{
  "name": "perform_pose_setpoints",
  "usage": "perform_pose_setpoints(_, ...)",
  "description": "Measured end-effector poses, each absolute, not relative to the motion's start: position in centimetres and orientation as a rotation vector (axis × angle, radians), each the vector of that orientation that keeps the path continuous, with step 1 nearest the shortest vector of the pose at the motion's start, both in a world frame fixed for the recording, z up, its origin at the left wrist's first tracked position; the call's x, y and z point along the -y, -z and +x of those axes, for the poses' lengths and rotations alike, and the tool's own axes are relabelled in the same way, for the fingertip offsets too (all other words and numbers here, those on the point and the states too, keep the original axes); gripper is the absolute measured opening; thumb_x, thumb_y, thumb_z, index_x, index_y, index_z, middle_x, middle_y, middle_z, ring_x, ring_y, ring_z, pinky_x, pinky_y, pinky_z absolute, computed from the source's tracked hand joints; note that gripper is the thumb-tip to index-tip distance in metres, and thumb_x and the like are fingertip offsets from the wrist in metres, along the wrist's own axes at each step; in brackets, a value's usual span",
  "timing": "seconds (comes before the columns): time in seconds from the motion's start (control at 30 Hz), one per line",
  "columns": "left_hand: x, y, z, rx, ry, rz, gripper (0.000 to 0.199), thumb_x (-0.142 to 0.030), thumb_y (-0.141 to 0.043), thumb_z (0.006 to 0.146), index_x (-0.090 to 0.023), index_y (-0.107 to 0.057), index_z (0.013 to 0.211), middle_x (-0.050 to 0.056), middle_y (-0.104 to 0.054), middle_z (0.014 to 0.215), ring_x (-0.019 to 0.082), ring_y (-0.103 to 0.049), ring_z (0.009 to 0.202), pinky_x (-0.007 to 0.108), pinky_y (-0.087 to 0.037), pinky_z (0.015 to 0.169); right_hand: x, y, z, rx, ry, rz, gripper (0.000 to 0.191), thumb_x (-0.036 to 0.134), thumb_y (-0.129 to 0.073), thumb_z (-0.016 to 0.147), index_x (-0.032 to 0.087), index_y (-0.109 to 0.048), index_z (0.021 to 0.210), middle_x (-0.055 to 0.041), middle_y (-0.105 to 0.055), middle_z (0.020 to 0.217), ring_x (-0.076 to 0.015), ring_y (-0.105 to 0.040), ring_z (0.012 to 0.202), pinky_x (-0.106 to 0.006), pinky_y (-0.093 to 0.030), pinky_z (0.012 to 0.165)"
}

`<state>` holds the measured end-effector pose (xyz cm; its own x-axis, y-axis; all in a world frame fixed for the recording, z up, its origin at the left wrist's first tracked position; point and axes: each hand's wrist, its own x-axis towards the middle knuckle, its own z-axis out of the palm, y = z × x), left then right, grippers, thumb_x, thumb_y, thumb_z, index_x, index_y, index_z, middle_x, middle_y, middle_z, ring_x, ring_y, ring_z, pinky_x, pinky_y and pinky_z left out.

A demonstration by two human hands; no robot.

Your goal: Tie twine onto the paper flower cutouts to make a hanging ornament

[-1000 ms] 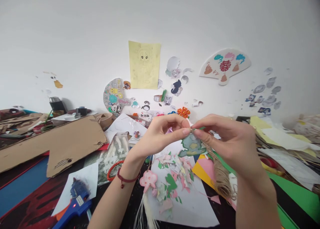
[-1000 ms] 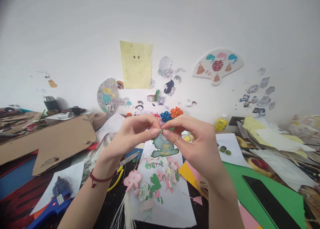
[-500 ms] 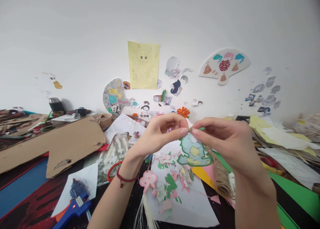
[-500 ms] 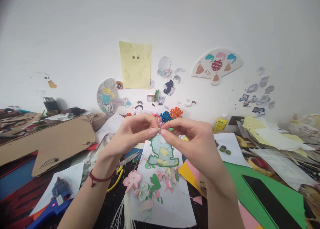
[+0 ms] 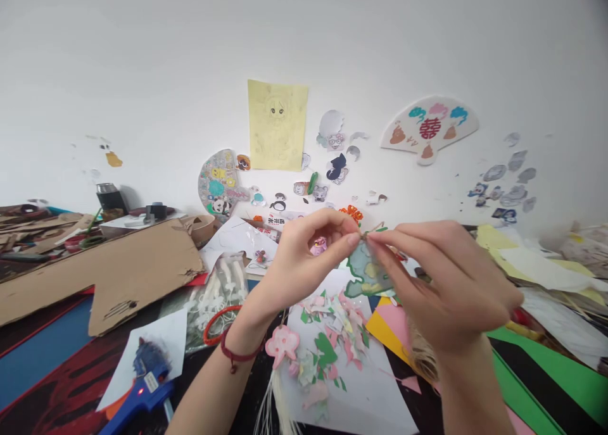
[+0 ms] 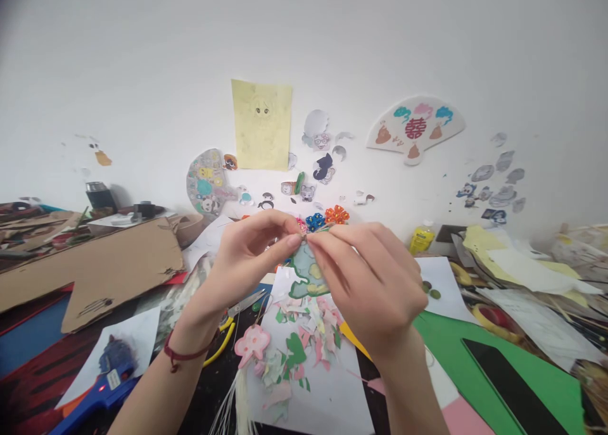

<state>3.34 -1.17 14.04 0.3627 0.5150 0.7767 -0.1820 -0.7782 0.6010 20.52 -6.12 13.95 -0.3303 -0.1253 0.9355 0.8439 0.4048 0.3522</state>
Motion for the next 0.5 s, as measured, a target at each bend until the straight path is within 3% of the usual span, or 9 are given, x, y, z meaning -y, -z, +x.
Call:
perform_pose_setpoints(0.2,1.60,-13.97,3.43,-0.327,-1.601,2.096,0.007,-0.024,-0.065,0.089,-0.017,-0.066,0.092,0.004,-0.068,0.088,0.013,-0.063,0.081,0.026,-0.053,0.075,6.19,-13.79,20.30,1.627,1.198,-0.678,0.026,0.006,-0.075,0.075,0.021,-0.070,0.096,-0.0045,-0.074,0.080,-0.0198,-0.067,0.071,-0.034,-0.054,0.064)
perform_pose_setpoints(0.33,1.78,-13.98,3.47,-0.346,-1.633,2.123,0.006,-0.022,-0.064,0.089,-0.018,-0.066,0.093,0.004,-0.069,0.087,0.013,-0.062,0.078,0.027,-0.053,0.073,6.37,-13.48,20.23,1.678,1.129,-0.749,0.032,0.009,-0.071,0.079,0.028,-0.070,0.104,-0.0036,-0.075,0.085,-0.0223,-0.069,0.076,-0.037,-0.055,0.066)
perform_pose_setpoints(0.5,1.78,-13.97,3.49,-0.366,-1.646,2.161,0.006,-0.022,-0.063,0.090,-0.018,-0.066,0.092,0.003,-0.068,0.084,0.012,-0.060,0.072,0.026,-0.052,0.068,6.37,-13.44,20.14,1.676,1.086,-0.741,0.036,0.007,-0.071,0.078,0.028,-0.070,0.108,-0.0043,-0.076,0.088,-0.0229,-0.070,0.076,-0.037,-0.055,0.066)
